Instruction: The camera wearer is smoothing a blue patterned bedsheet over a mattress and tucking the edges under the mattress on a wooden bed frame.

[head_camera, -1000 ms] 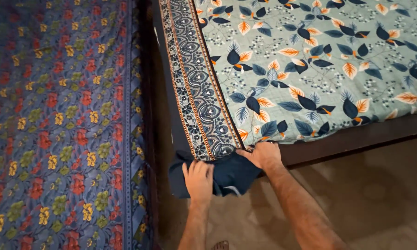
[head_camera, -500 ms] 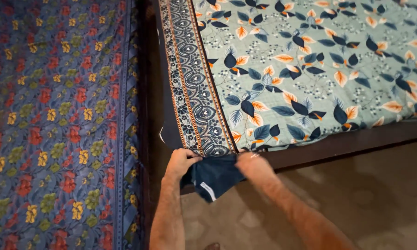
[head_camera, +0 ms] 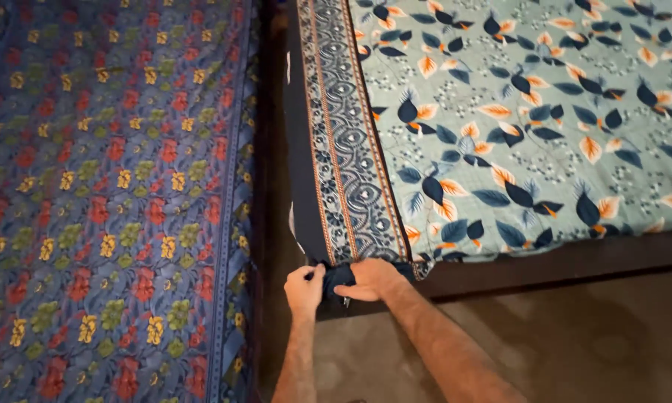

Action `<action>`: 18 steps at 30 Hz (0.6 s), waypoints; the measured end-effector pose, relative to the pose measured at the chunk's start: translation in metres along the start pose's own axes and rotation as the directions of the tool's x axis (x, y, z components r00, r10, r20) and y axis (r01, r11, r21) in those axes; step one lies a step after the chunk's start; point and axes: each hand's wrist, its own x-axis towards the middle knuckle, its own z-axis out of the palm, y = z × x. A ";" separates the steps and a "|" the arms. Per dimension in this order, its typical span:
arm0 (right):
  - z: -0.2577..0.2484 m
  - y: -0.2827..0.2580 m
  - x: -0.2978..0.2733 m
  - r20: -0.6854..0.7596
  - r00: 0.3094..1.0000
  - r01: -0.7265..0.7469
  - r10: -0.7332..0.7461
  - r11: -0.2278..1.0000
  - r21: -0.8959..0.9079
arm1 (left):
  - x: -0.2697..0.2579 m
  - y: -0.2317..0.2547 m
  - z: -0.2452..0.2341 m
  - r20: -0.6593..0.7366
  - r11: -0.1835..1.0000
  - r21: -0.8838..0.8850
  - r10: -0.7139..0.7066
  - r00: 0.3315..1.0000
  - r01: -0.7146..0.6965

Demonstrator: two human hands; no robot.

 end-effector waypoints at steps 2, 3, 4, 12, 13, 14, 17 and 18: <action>0.005 -0.002 0.015 0.095 0.991 -0.092 0.091 0.996 0.004 | 0.014 -0.012 0.014 -0.085 0.984 0.136 0.131 0.988 -0.119; 0.013 0.005 0.031 0.101 0.991 -0.086 0.086 0.996 -0.006 | 0.023 -0.009 0.011 -0.093 0.985 0.130 0.122 0.988 -0.109; 0.024 0.013 0.044 0.148 0.983 -0.111 0.109 0.994 0.004 | 0.029 -0.008 0.008 0.027 0.996 0.081 -0.031 0.999 0.028; 0.054 0.025 0.103 0.239 0.922 -0.320 0.303 0.947 0.034 | 0.085 -0.109 0.041 0.425 0.915 -0.210 -0.231 0.875 0.344; 0.045 0.014 0.105 0.210 0.885 -0.432 0.416 0.901 0.035 | 0.086 -0.112 0.042 0.372 0.941 -0.173 -0.210 0.904 0.289; 0.041 0.001 0.104 0.188 0.833 -0.535 0.520 0.844 0.039 | 0.083 -0.119 0.040 0.317 0.962 -0.128 -0.190 0.929 0.240; 0.042 -0.010 0.110 0.163 0.744 -0.658 0.648 0.753 0.007 | 0.084 -0.127 0.033 0.214 0.990 -0.028 -0.127 0.968 0.136; 0.040 -0.010 0.112 0.159 0.745 -0.658 0.648 0.753 0.010 | 0.100 -0.139 0.042 0.214 0.991 -0.030 -0.122 0.969 0.131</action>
